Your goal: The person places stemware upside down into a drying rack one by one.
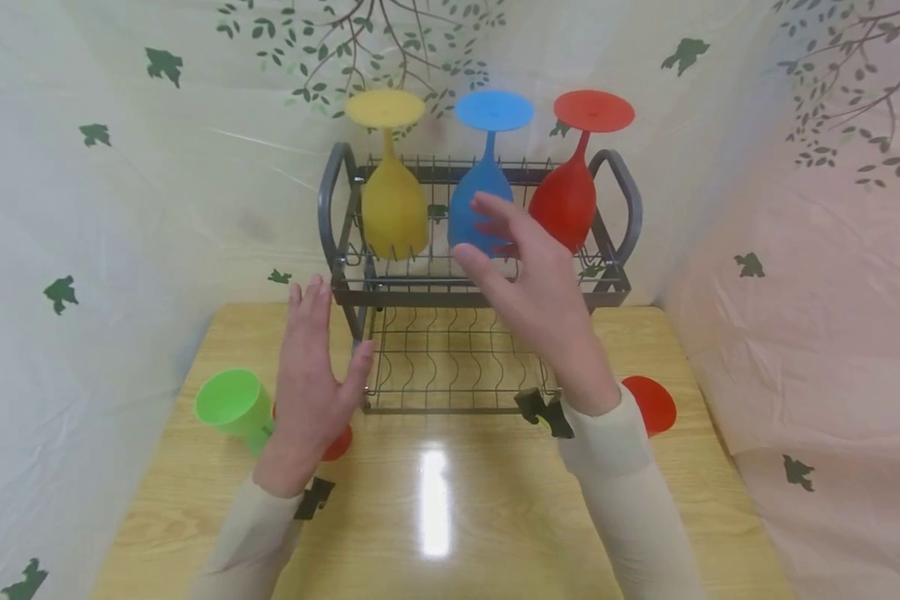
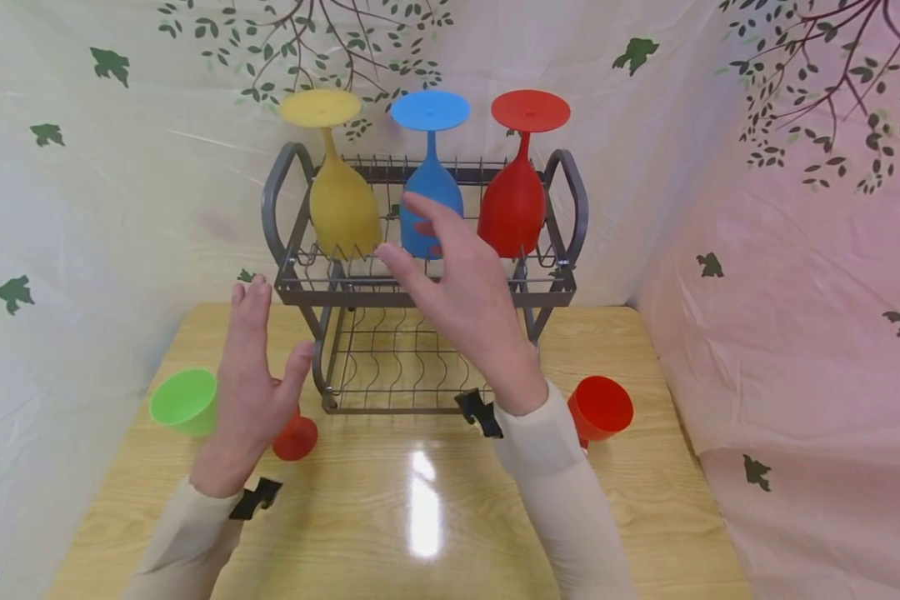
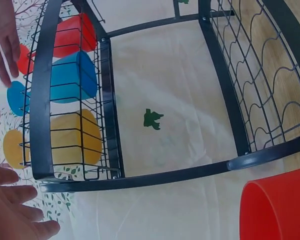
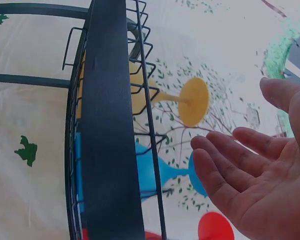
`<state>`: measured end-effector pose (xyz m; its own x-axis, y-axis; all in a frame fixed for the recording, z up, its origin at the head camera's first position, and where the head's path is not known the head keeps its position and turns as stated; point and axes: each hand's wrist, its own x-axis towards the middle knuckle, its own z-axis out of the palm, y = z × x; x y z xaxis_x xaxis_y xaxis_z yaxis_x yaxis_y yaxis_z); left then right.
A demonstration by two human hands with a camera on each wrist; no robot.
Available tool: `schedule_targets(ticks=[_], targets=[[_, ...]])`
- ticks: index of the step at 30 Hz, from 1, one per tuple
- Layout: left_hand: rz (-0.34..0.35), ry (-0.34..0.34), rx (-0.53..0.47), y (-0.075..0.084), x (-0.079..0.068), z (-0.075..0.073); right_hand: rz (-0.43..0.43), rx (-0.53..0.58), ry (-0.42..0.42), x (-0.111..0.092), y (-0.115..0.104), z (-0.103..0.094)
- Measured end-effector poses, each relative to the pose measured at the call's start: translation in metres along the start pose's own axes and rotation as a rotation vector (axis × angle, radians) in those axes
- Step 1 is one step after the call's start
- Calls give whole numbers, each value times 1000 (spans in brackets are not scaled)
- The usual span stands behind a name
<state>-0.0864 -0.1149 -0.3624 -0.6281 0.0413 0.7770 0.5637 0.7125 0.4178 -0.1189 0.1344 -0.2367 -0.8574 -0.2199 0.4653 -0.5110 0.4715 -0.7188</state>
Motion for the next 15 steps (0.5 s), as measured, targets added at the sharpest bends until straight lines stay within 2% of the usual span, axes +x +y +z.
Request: schedule_targets(ticks=[15], targets=[[-63, 38, -38, 0, -11, -14, 20, 8, 87, -50, 17, -13]])
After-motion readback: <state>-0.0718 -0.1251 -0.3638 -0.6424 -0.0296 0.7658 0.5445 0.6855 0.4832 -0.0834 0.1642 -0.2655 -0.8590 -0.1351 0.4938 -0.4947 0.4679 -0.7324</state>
